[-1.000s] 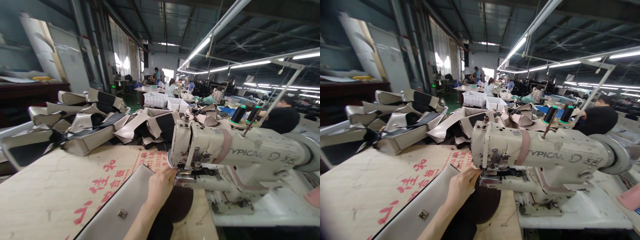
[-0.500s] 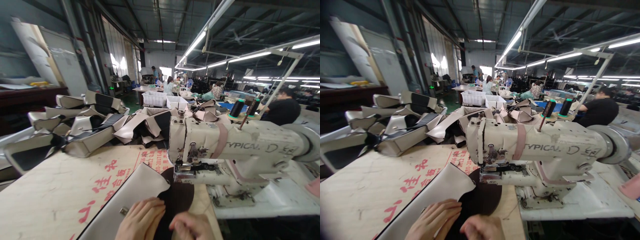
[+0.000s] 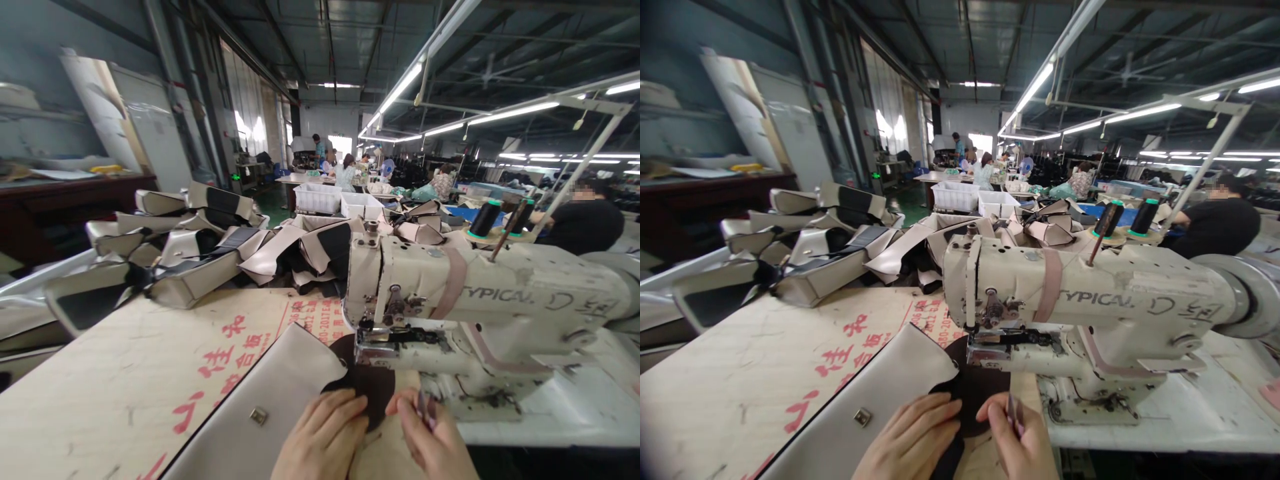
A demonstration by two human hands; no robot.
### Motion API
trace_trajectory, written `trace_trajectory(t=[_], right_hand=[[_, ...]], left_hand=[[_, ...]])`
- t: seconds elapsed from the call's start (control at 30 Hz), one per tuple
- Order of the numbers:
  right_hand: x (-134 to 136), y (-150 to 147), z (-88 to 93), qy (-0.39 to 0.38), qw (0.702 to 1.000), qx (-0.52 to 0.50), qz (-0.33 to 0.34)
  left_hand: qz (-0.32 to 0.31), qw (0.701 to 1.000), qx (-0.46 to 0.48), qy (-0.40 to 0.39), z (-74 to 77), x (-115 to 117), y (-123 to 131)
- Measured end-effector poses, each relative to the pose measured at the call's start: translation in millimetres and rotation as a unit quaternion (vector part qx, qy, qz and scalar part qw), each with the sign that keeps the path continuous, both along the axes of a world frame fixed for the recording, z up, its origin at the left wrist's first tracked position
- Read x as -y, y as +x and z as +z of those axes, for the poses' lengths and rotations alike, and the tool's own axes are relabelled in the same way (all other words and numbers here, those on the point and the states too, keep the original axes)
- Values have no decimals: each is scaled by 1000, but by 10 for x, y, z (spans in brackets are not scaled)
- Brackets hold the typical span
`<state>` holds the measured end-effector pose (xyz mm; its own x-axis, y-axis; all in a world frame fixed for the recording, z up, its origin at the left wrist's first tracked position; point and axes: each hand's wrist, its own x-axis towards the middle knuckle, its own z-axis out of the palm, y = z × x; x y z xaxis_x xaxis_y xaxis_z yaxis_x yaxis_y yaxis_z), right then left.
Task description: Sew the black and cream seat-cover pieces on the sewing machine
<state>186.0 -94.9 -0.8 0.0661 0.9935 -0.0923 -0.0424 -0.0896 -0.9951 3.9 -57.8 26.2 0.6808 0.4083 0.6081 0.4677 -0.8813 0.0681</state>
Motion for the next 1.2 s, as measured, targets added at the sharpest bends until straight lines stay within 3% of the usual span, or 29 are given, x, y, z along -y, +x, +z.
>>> trace_trajectory(t=[0.07, 0.13, 0.2, 0.37, 0.47, 0.6, 0.67, 0.87, 1.2], right_hand=[[42, -12, 25, 42, 995, 88, 38], [72, -7, 60, 43, 990, 108, 75], [93, 22, 86, 9, 993, 77, 85], [113, 121, -5, -13, 993, -112, 41], [139, 147, -91, -2, 997, -68, -25], [222, 61, -175, 55, 982, 182, 0], [255, -29, -226, 60, 974, 217, 1], [261, -227, -306, 78, 989, 127, -18], [304, -309, -112, 90, 990, 75, -78]], left_hand=[[-8, 997, -55, -48, 229, -59, 31], [-46, 988, -74, -130, 347, -115, 81], [-66, 972, -50, -219, 358, -167, 116], [-16, 935, 43, -351, 281, -207, 81], [-3, 909, 104, -403, 313, -142, 46], [-5, 895, 121, -430, 380, -35, 29], [-3, 892, 129, -434, 400, 1, 24], [28, 886, 129, -444, 400, 66, 25], [48, 876, 152, -456, 401, 128, 76]])
